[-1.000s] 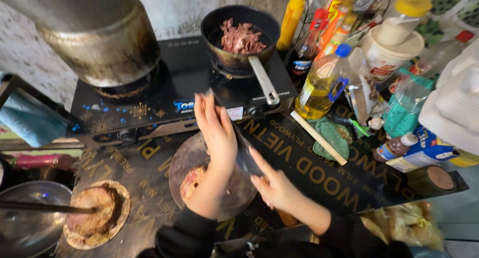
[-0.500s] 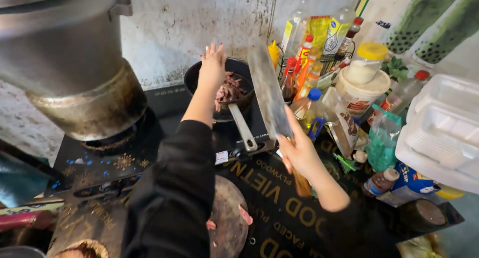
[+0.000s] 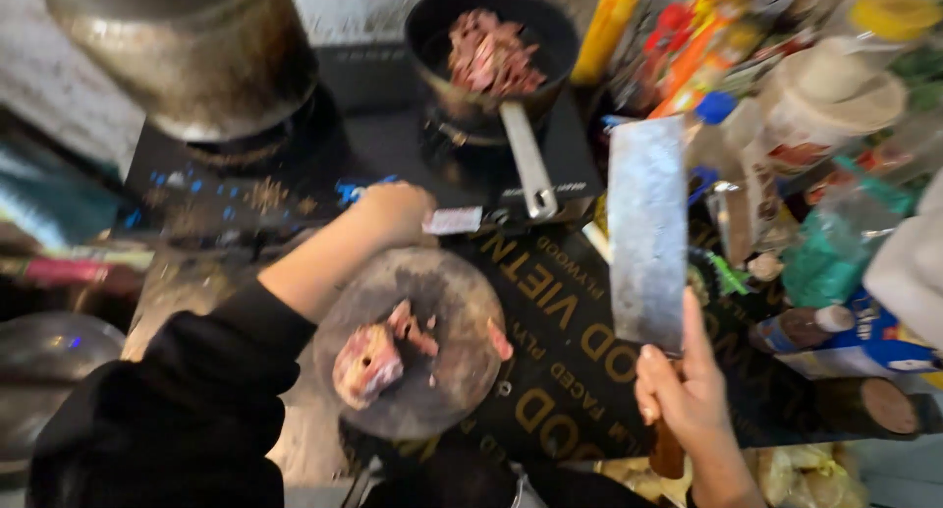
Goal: The person slices cooked meat into thin strips on a round wooden cutting board using a large cleaver. They repeatedly gather the sliced meat and transfer it into a small frying pan on a gas stove. The person also briefly handles a bottle of oil near the stove.
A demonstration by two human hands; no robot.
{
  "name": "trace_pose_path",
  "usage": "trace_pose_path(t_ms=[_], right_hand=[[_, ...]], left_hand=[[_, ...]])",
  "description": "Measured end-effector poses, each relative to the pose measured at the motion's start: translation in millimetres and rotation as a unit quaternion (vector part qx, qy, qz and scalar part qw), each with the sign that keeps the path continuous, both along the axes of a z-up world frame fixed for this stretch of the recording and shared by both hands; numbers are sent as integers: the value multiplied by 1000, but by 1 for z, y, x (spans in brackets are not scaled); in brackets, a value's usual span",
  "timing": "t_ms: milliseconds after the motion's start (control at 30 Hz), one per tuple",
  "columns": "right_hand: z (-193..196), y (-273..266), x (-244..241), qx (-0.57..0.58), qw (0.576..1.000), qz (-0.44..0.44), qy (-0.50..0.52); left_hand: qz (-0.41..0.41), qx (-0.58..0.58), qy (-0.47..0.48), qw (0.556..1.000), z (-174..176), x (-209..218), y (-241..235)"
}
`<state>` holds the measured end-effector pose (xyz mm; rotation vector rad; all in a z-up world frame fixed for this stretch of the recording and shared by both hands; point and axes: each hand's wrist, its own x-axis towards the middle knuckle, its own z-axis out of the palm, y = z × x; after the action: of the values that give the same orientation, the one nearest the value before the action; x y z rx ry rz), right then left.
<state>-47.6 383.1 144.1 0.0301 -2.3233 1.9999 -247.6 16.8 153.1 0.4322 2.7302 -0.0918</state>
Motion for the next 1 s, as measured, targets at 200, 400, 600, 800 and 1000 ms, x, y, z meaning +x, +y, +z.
trace_pose_path(t_ms=[200,400,600,800,1000], right_hand=[[7,-7,13,-19,1000,16,2],[-5,-2,22,-36,999,31,27],[-2,3,38,-11,999,9,32],[-9,12,46,-35,998,22,42],[-16,16,55,-53,998,7,38]], left_hand=[[-21,-35,-202,978,-88,85,15],[-2,96,-190,977,-129,118,30],[118,143,-249,951,-59,124,37],[39,303,-191,933,-76,110,74],[-78,171,-118,975,-132,109,110]])
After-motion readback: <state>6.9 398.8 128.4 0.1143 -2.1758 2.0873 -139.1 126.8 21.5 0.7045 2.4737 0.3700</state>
